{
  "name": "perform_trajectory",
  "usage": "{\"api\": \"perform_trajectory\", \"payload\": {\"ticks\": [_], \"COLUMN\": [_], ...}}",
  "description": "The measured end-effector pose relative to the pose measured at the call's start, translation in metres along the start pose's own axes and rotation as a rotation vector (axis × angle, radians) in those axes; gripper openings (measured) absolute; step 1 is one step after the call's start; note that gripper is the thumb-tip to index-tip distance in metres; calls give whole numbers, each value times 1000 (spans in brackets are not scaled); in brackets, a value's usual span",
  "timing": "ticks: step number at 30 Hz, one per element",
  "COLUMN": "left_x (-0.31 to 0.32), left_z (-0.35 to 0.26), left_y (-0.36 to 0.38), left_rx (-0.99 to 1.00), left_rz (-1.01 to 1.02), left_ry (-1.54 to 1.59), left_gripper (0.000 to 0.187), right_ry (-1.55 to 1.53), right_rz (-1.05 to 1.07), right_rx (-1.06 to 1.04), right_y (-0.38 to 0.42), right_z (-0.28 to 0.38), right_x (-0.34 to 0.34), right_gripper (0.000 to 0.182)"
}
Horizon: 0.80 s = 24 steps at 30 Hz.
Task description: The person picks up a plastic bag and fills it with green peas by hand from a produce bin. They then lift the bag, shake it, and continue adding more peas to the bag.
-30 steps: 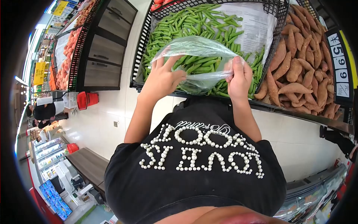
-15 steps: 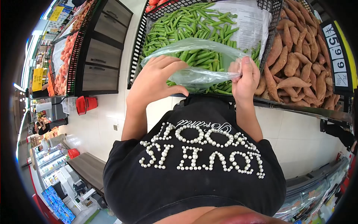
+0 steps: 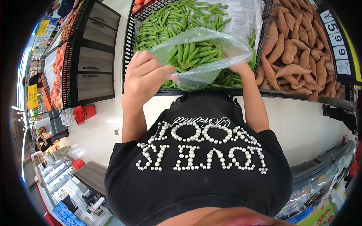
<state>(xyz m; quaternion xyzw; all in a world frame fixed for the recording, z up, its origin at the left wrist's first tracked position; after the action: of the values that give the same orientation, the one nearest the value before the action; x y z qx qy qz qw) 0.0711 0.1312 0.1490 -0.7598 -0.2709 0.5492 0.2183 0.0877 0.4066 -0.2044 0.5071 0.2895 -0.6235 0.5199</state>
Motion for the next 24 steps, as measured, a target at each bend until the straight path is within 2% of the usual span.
{"api": "perform_trajectory", "payload": {"ticks": [1, 3, 6, 7, 10, 11, 14, 15, 18, 20, 23, 24], "left_x": [-1, -2, -7, -10, -25, -31, -42, -43, -30, -21, -17, -18], "left_z": [0, 7, 14, 16, 27, 32, 52, 57, 82, 94, 102, 103], "left_y": [0, 4, 5, 5, 4, 4, 11, 15, 31, 44, 54, 57], "left_rx": [10, -19, -18, -15, -55, -94, -257, -302, -614, -722, -820, -833], "left_rz": [-13, -22, -32, -33, -168, -189, -363, -352, -371, -359, -322, -317], "left_ry": [-23, -18, 41, 65, 68, 37, 64, 85, 278, 388, 529, 570], "left_gripper": [23, 23, 27, 30, 34, 27, 25, 21, 22, 25, 28, 28], "right_ry": [-31, 173, 276, 276, 268, 301, 333, 345, 376, 384, 477, 421], "right_rz": [4, 38, 24, 28, 212, 285, 275, 292, 285, 200, 311, 262], "right_rx": [-22, -79, -89, -99, -65, -41, -27, -10, 14, -5, -12, -29], "right_y": [3, 46, 65, 66, 70, 68, 60, 59, 57, 60, 66, 66], "right_z": [2, 42, 63, 66, 81, 82, 78, 76, 82, 92, 99, 97], "right_x": [2, -35, -37, -38, -42, -39, -39, -38, -44, -58, -56, -58], "right_gripper": [66, 70, 73, 79, 89, 99, 101, 102, 104, 105, 106, 106]}}
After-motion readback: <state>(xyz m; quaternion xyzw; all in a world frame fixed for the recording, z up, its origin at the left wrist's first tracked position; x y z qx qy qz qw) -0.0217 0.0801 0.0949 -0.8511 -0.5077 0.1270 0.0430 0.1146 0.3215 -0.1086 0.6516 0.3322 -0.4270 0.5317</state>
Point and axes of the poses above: each hand's wrist, its own y-axis away from the middle knuckle, its own x-axis out of the palm, z = x × y, the point moved 9 cm from there along -y, towards the middle knuckle, and after that the axes turned 6 degrees about y, right-handed, at the moved point
